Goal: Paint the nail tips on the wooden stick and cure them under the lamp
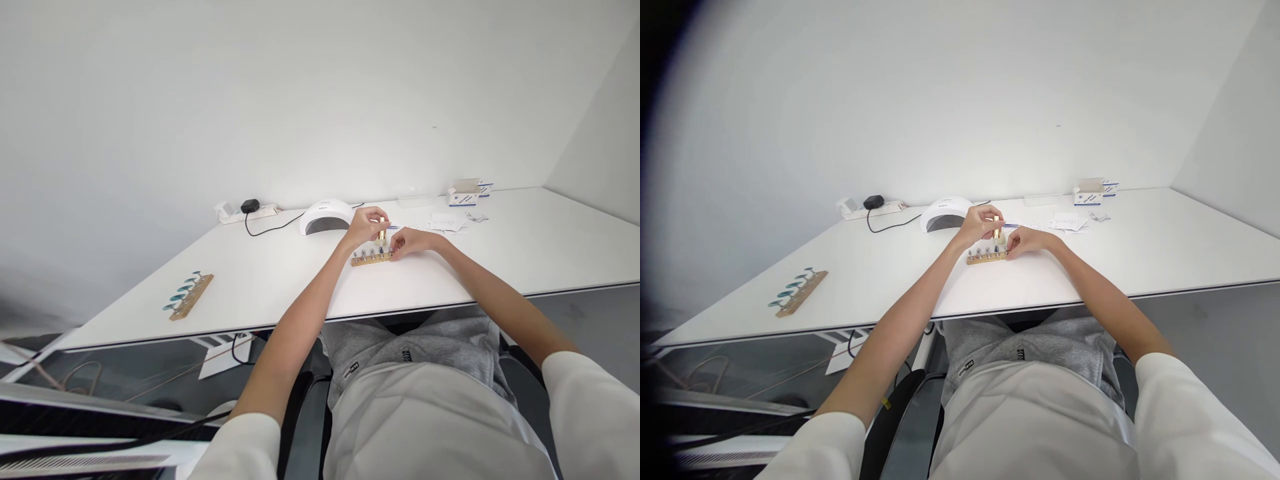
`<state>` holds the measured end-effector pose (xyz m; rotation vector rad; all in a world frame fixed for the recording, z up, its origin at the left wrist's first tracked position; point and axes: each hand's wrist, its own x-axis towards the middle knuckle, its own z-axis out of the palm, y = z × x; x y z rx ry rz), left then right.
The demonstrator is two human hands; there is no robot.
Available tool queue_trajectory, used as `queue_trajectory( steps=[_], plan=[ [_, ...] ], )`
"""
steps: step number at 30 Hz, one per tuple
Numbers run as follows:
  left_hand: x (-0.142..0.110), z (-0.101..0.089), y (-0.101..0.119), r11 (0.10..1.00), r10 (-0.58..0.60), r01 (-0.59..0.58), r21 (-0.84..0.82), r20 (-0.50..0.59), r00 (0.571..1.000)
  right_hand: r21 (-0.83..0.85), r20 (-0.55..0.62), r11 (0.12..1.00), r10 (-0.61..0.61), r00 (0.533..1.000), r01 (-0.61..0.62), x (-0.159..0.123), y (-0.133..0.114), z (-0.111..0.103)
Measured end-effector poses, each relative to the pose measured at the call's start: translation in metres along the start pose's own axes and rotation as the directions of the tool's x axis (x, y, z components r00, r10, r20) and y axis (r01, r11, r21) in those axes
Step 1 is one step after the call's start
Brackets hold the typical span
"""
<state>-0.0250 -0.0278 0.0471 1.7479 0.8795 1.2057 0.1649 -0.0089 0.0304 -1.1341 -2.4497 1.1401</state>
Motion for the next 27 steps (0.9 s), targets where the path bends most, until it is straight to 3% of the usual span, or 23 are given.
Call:
queue_trajectory(
  steps=[27],
  plan=[
    [0.0022, -0.0011, -0.0047, 0.999, 0.018, -0.016, 0.042, -0.042, 0.999, 0.0, -0.002, 1.0, 0.017, 1.0, -0.017, -0.0019, -0.0026, -0.0003]
  ],
)
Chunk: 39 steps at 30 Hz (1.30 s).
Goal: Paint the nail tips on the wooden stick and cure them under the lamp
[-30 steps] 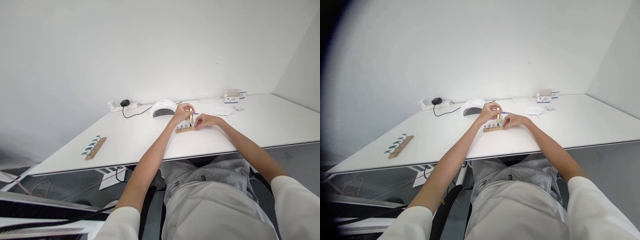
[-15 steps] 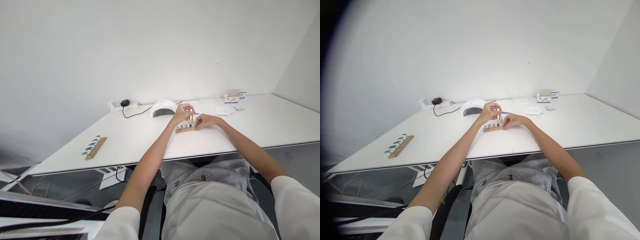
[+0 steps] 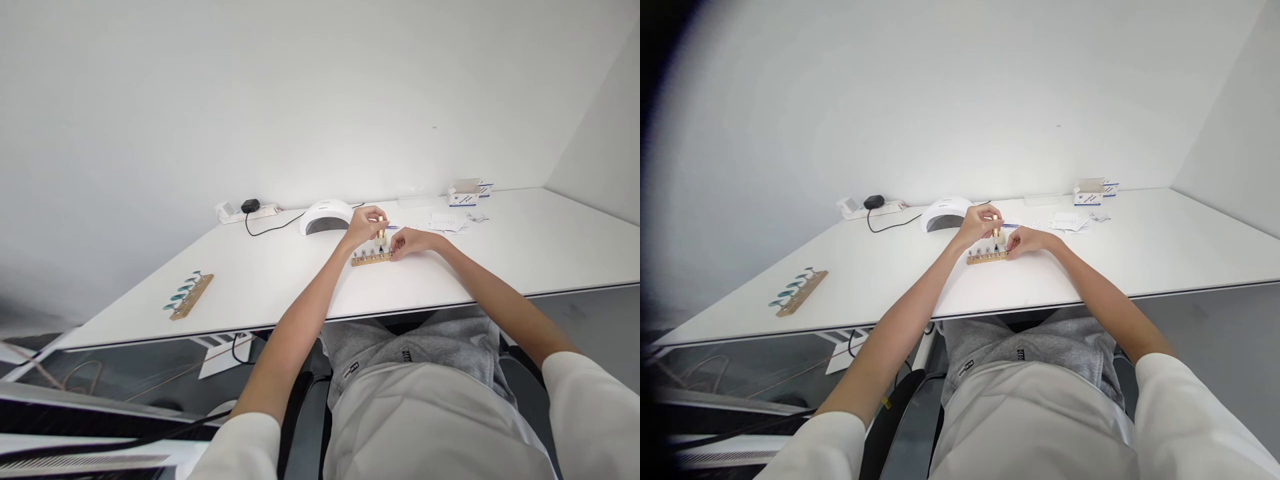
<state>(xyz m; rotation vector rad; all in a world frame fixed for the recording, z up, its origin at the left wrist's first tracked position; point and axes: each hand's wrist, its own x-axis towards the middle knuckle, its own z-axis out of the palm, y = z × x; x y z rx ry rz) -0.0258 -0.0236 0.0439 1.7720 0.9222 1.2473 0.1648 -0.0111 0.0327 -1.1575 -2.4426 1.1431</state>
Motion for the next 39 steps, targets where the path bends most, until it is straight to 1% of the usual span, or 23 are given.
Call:
queue_trajectory(
  steps=[4, 15, 32, 39],
  plan=[
    [0.0011, -0.0002, -0.0021, 1.0, 0.01, -0.01, 0.008, -0.015, 1.0, 0.008, 0.008, 1.0, -0.021, 1.0, 0.021, 0.0012, 0.003, -0.0002],
    [0.0028, 0.0004, -0.0064, 0.999, 0.018, -0.017, 0.028, -0.047, 0.999, -0.009, 0.008, 1.0, -0.012, 1.0, 0.012, 0.0013, 0.0019, -0.0002],
    [0.0026, 0.0019, -0.0047, 0.995, 0.044, -0.035, 0.097, -0.097, 0.994, -0.009, 0.002, 1.0, -0.02, 1.0, 0.02, 0.003, 0.0064, -0.0009],
    [0.0021, 0.0023, -0.004, 0.993, 0.06, -0.048, 0.104, -0.117, 0.991, 0.01, 0.001, 1.0, -0.014, 1.0, 0.014, 0.0017, 0.0036, -0.0004]
  ],
)
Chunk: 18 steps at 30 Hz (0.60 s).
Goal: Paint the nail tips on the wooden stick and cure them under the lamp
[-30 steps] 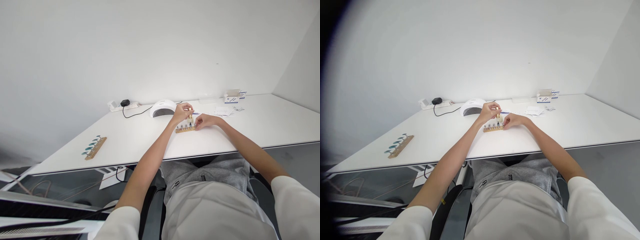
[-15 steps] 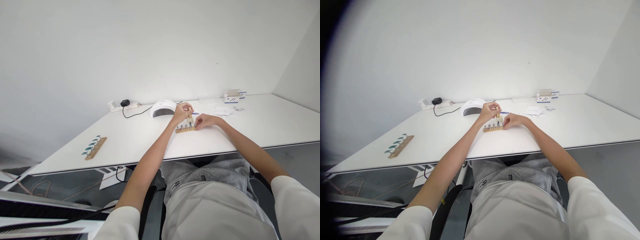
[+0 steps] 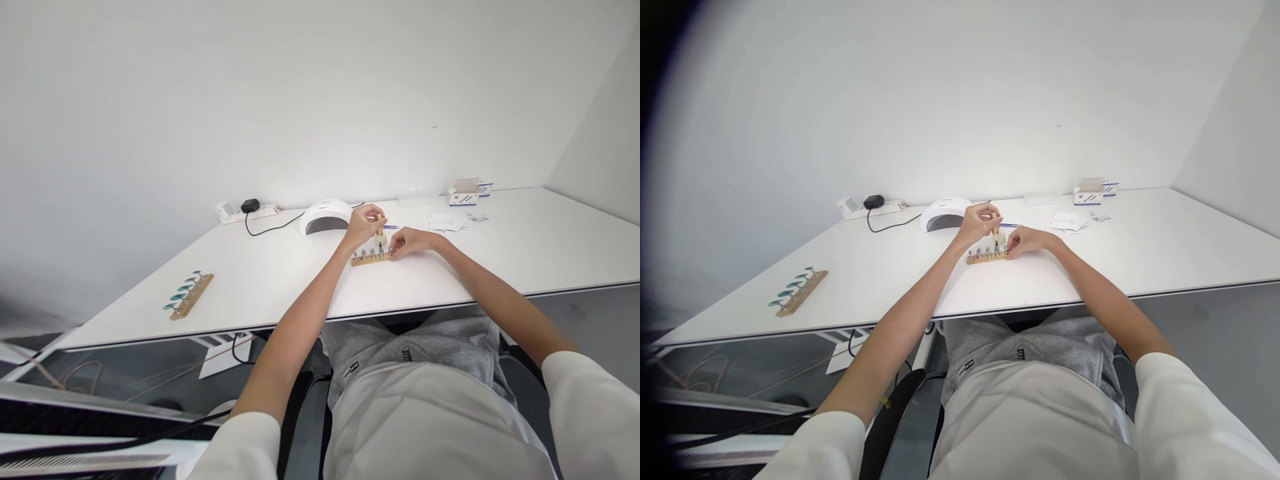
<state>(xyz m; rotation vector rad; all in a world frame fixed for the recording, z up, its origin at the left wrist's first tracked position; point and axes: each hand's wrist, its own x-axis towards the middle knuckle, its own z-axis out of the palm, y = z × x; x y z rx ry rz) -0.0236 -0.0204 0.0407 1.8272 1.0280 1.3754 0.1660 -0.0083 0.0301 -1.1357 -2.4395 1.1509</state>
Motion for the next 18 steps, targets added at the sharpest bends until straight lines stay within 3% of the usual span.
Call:
queue_trajectory(
  steps=[18],
  plan=[
    [0.0005, -0.0013, 0.0033, 0.999, -0.015, 0.013, -0.051, -0.041, 0.999, -0.011, 0.0, 1.0, -0.011, 1.0, 0.011, 0.0014, 0.0033, -0.0005]
  ],
)
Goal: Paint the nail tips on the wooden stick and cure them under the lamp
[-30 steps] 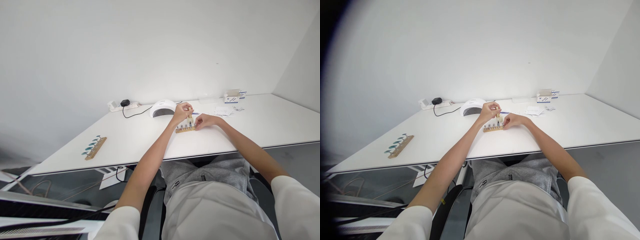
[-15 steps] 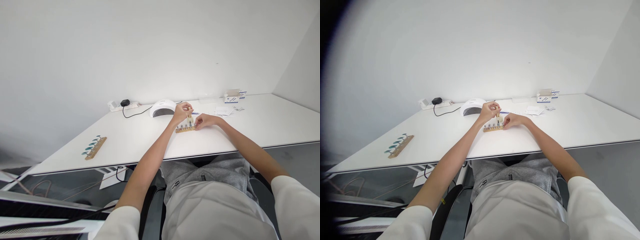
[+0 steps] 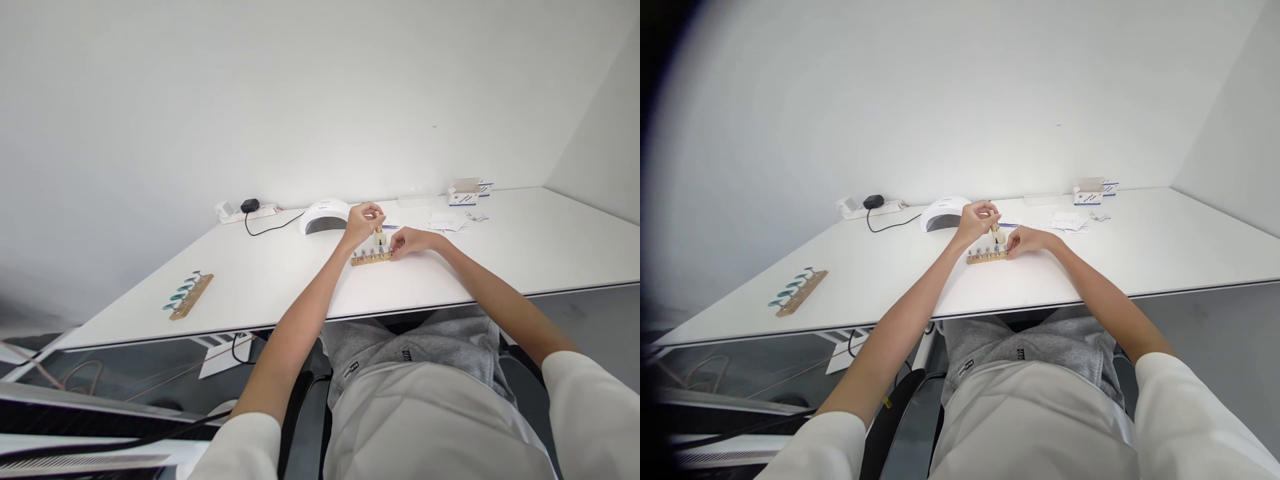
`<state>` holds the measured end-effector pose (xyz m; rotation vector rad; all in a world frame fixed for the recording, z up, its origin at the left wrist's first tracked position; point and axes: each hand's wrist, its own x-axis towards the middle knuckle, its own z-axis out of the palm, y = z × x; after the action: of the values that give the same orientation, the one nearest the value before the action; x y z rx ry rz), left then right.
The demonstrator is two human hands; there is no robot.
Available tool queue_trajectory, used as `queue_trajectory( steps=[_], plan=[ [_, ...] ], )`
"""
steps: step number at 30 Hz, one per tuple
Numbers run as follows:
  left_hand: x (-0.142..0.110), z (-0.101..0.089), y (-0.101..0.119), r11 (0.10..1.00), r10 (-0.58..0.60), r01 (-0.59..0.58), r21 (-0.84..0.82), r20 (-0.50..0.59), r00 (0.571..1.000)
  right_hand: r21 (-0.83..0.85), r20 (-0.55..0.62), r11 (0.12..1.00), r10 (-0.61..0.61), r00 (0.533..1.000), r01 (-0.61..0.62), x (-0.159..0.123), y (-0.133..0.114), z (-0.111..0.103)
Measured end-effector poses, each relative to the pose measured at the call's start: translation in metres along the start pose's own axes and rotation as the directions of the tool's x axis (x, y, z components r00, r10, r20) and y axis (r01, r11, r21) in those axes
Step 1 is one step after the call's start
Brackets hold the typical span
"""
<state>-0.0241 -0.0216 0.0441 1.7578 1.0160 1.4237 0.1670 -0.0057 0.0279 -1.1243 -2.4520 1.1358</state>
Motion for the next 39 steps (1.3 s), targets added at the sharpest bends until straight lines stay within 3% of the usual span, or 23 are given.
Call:
queue_trajectory(
  steps=[7, 21, 39],
  plan=[
    [-0.001, 0.0, 0.005, 0.997, -0.057, 0.059, -0.042, 0.053, 0.997, -0.002, 0.002, 1.0, 0.003, 1.0, -0.003, -0.001, -0.002, 0.0],
    [-0.006, 0.006, 0.003, 0.999, -0.034, 0.027, 0.038, 0.18, 0.983, -0.017, 0.004, 1.0, -0.005, 1.0, 0.005, 0.0, -0.003, 0.0],
    [-0.004, 0.007, -0.001, 0.995, 0.025, -0.038, 0.093, 0.131, 0.991, 0.004, 0.005, 1.0, -0.014, 1.0, 0.014, 0.001, 0.001, 0.0]
  ],
)
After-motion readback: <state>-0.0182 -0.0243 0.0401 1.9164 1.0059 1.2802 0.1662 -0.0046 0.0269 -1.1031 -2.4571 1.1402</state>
